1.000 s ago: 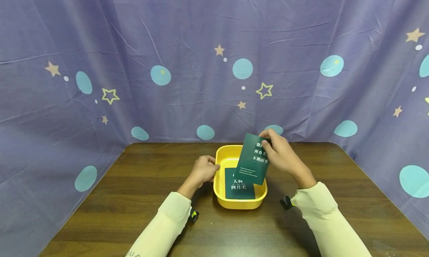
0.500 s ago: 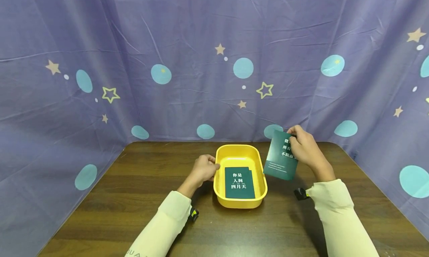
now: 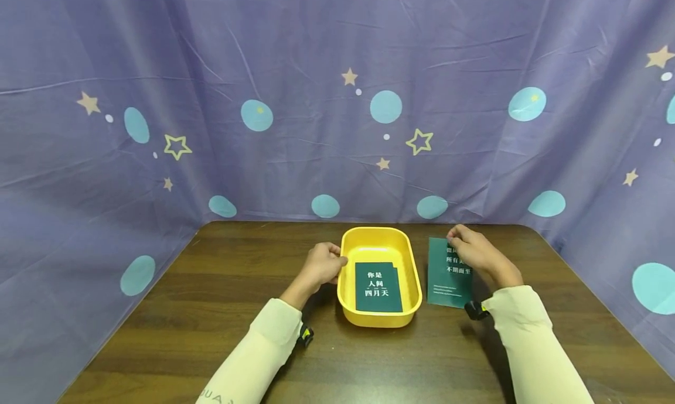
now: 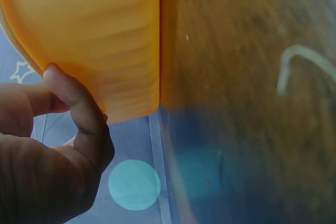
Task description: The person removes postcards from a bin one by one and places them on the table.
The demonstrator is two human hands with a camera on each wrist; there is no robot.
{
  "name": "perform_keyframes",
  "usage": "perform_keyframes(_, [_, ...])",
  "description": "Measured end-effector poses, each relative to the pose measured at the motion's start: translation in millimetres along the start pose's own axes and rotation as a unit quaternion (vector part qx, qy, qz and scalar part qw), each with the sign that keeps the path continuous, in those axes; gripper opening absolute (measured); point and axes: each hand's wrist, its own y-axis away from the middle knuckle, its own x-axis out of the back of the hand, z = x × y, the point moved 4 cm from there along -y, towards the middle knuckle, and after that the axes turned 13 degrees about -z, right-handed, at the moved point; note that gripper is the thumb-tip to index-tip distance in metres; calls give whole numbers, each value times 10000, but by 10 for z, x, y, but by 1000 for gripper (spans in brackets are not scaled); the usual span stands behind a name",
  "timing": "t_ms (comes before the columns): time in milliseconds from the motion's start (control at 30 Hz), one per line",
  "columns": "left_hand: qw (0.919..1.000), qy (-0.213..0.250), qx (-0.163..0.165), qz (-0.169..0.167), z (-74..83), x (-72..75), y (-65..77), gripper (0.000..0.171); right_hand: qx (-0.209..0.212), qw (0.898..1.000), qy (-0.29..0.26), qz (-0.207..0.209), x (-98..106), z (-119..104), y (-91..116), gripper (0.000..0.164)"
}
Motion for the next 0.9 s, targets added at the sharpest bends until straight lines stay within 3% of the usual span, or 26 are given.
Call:
perform_keyframes(100, [10000,8,-8,18,1,-1,2,26,50,9995,-110,-305,-77,56,-21,24])
perform_keyframes(267, [10000,14,-9,38,9,0,10,25,275,9974,278,-613,-143,112,-31,55])
perform_keyframes(400, [10000,39,-24,36,19,2,19,25,359,9960,382,-723,-189,153,-55,71])
perform_keyframes(633, [10000,-5,15,19,15,2,5,26,558,9922,916,-636,-273,171,-128,70])
perform_keyframes(900, [10000,39,-32,1,16,-14,-2,26,397,9865,1372,-800,-366,209,-196,62])
